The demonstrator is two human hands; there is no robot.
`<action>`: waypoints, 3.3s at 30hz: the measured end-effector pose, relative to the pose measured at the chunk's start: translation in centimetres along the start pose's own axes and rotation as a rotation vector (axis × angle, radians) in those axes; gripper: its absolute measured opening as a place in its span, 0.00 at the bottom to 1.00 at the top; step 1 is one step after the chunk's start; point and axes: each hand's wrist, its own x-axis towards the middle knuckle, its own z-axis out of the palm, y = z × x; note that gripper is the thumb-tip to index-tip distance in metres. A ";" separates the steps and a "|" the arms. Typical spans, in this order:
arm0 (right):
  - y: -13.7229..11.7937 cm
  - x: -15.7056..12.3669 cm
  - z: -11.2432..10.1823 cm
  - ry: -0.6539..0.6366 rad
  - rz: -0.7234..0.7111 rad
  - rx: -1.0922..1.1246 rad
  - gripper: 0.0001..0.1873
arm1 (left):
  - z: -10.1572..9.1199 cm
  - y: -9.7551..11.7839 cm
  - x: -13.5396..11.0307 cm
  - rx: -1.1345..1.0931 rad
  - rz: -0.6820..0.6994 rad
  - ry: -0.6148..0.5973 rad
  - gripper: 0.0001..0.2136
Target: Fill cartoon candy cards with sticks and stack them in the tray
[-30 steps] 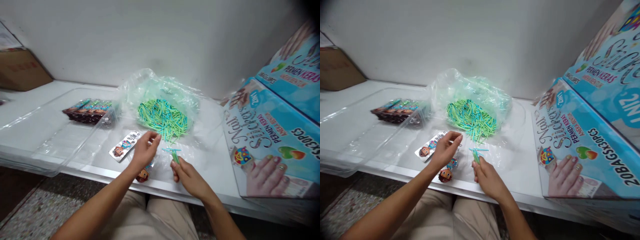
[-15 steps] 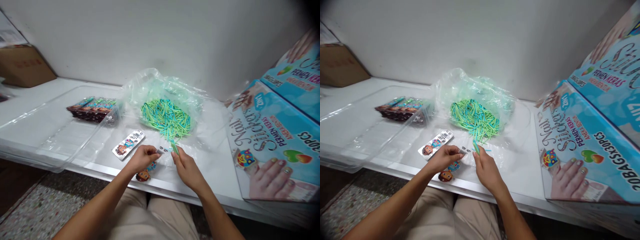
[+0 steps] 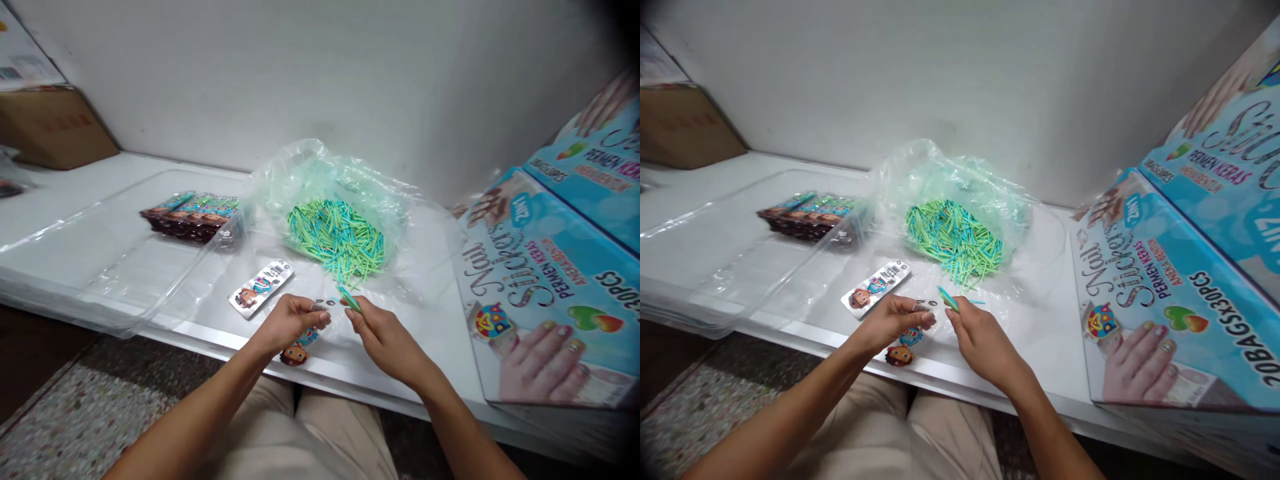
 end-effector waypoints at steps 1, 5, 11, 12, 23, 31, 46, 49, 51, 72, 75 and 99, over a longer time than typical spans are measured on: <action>-0.1 0.0 -0.2 -0.012 -0.002 0.008 0.10 | 0.1 -0.1 -0.1 -0.004 0.001 0.015 0.15; -0.3 0.3 0.0 -0.026 -0.011 -0.012 0.11 | 0.6 -0.4 -0.2 -0.030 0.037 -0.001 0.18; -0.7 0.3 -0.9 -0.101 0.003 -0.020 0.14 | 0.1 -0.2 -0.5 0.098 0.084 0.093 0.14; -0.7 0.3 -1.3 -0.135 0.004 -0.026 0.14 | 0.1 -0.1 -0.7 0.133 0.088 0.114 0.13; -0.9 0.7 -2.6 -0.380 -0.027 -0.178 0.12 | -0.1 0.2 -1.2 0.588 0.368 0.217 0.09; -2.0 1.5 -3.0 -0.400 -0.059 -0.432 0.07 | 0.1 -0.4 -1.1 0.881 0.597 0.158 0.04; -6.1 3.7 0.5 0.022 -0.413 -0.244 0.26 | 1.4 0.8 -1.4 0.280 0.408 0.099 0.07; -5.5 3.8 -0.2 0.140 -0.303 -0.052 0.24 | 0.0 1.8 -1.9 0.141 0.366 0.116 0.10; -5.0 3.9 -0.3 0.139 -0.222 0.058 0.17 | -0.9 2.5 -2.3 0.038 0.314 0.104 0.12; -5.8 5.7 0.5 0.270 -0.034 0.626 0.13 | -2.8 3.4 -3.2 -0.196 0.133 0.074 0.14; -5.4 5.8 0.6 0.173 -0.011 0.727 0.13 | -2.9 3.2 -3.1 -0.205 0.132 0.048 0.15; -7.0 6.9 0.9 0.228 0.015 0.802 0.29 | -3.6 5.6 -3.8 -0.151 0.194 0.090 0.14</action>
